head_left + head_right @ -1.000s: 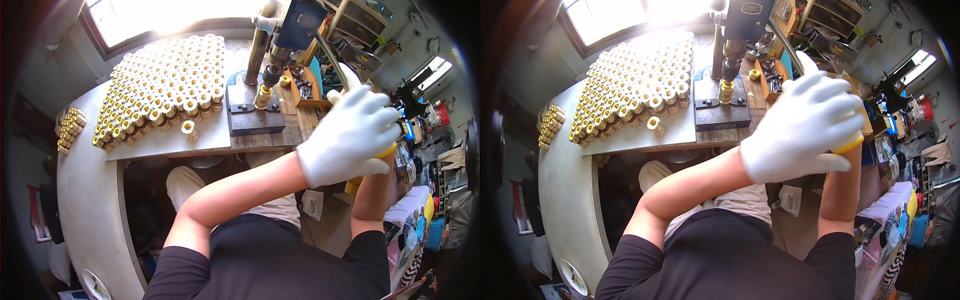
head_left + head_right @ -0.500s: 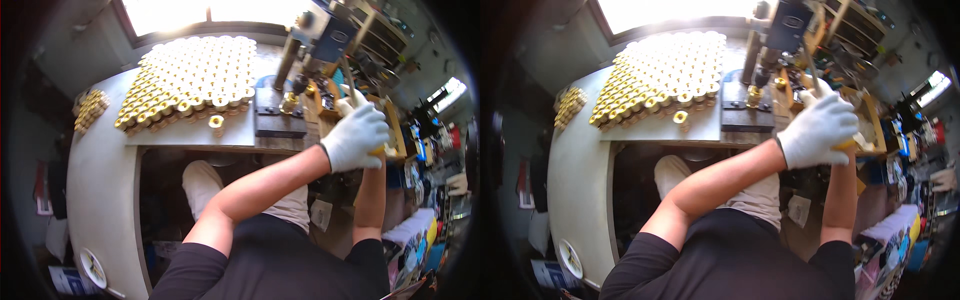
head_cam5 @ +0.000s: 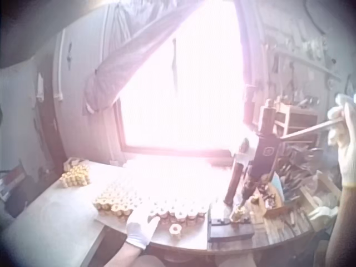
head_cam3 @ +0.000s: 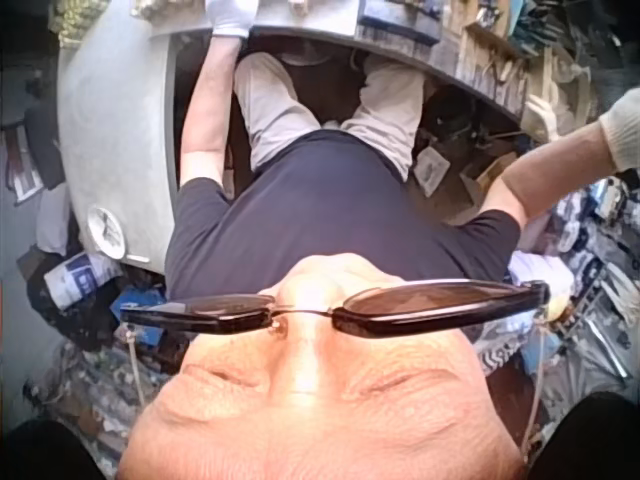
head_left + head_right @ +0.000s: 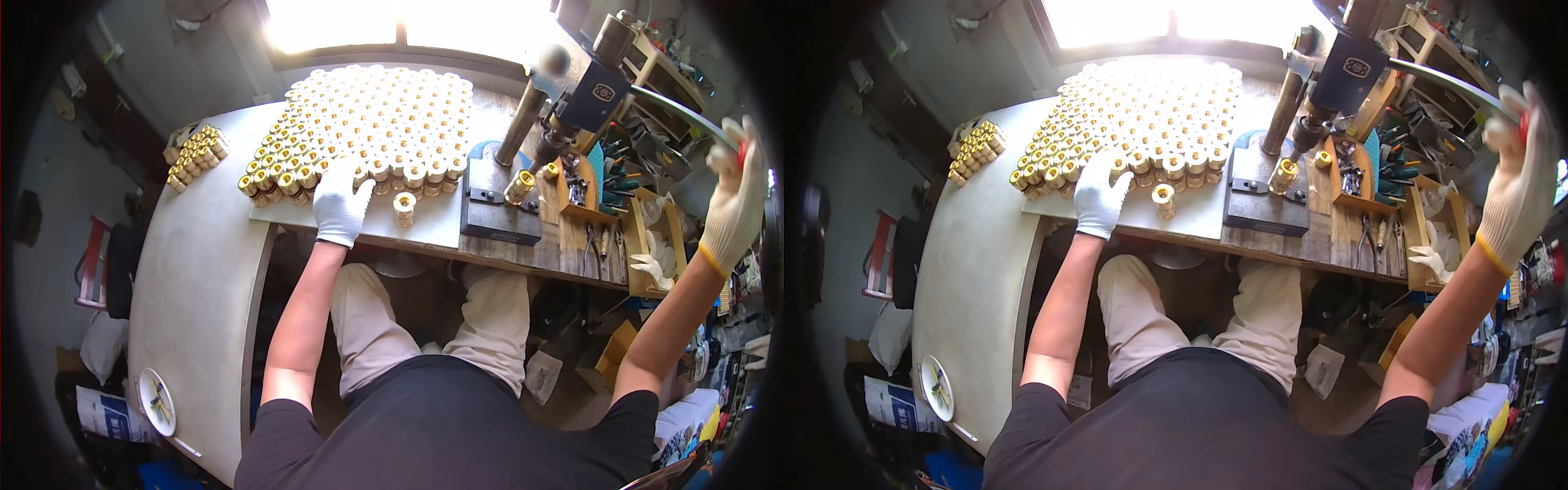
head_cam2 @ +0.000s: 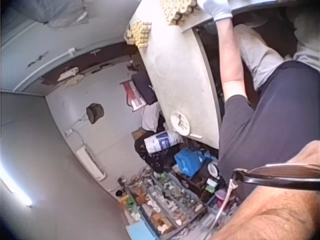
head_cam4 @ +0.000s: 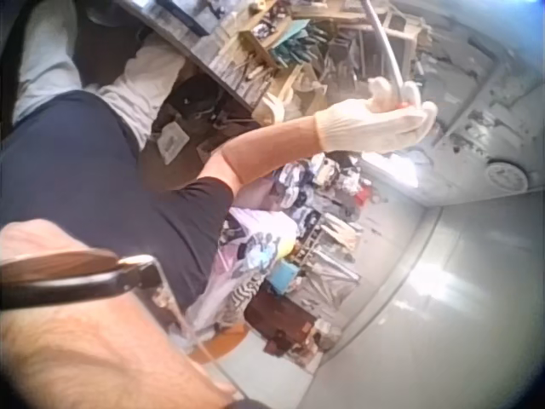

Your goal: Using a manual arbor press to assemble or shape small brass-colored metal components on a workbench.

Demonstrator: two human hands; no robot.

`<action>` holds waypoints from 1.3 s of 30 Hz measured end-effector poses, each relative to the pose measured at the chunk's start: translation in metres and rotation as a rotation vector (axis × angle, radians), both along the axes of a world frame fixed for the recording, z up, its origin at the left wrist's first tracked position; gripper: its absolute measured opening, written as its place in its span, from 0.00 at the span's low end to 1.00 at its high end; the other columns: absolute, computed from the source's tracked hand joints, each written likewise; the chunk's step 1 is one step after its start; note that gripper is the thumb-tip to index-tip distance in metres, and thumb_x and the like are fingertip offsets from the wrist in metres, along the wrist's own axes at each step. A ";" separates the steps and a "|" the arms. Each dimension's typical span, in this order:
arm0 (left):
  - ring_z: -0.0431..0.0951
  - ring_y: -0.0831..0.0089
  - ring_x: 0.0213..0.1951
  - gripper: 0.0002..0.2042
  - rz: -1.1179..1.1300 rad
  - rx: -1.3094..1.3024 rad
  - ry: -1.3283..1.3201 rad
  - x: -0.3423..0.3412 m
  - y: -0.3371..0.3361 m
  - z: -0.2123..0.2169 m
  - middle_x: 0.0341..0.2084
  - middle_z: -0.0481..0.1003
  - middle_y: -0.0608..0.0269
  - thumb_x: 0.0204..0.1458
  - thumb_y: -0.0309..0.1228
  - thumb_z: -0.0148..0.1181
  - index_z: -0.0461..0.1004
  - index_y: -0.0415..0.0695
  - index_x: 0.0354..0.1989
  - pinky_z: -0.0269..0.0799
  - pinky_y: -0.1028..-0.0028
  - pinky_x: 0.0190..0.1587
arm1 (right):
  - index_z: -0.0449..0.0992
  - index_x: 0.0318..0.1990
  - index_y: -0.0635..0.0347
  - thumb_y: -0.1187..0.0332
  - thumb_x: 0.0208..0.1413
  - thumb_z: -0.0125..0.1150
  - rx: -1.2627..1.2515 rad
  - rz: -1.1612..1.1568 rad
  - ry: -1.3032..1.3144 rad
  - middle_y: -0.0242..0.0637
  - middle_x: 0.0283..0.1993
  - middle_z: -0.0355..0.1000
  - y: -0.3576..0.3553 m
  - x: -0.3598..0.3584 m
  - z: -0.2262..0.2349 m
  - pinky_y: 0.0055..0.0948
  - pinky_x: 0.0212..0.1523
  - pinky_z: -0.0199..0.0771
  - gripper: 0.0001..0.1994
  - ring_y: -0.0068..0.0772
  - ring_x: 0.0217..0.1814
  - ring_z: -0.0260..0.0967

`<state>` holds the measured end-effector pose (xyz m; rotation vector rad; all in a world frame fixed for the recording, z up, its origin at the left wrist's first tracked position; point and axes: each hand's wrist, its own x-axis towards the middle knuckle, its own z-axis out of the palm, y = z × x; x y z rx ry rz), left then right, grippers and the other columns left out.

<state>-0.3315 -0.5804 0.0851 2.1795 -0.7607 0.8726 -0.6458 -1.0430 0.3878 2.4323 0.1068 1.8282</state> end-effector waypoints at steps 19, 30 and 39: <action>0.80 0.56 0.57 0.25 0.088 0.083 0.012 -0.008 0.018 -0.019 0.57 0.76 0.57 0.52 0.30 0.77 0.82 0.48 0.61 0.77 0.58 0.59 | 0.85 0.45 0.62 0.55 0.54 0.80 0.658 -0.014 0.583 0.51 0.43 0.83 0.121 0.136 -0.239 0.42 0.50 0.82 0.20 0.52 0.47 0.84; 0.83 0.61 0.54 0.18 0.018 -0.348 0.325 -0.046 0.046 -0.052 0.50 0.83 0.56 0.55 0.22 0.75 0.82 0.40 0.55 0.76 0.64 0.62 | 0.86 0.43 0.67 0.64 0.53 0.83 1.031 0.164 0.470 0.43 0.41 0.86 0.135 0.128 -0.232 0.30 0.47 0.84 0.17 0.31 0.41 0.85; 0.82 0.66 0.53 0.19 -0.035 -0.576 0.469 -0.055 0.047 -0.069 0.52 0.83 0.59 0.56 0.21 0.75 0.82 0.40 0.57 0.76 0.66 0.62 | 0.87 0.44 0.57 0.55 0.53 0.80 0.549 0.413 0.678 0.41 0.38 0.82 0.203 0.146 -0.254 0.36 0.44 0.83 0.17 0.42 0.39 0.82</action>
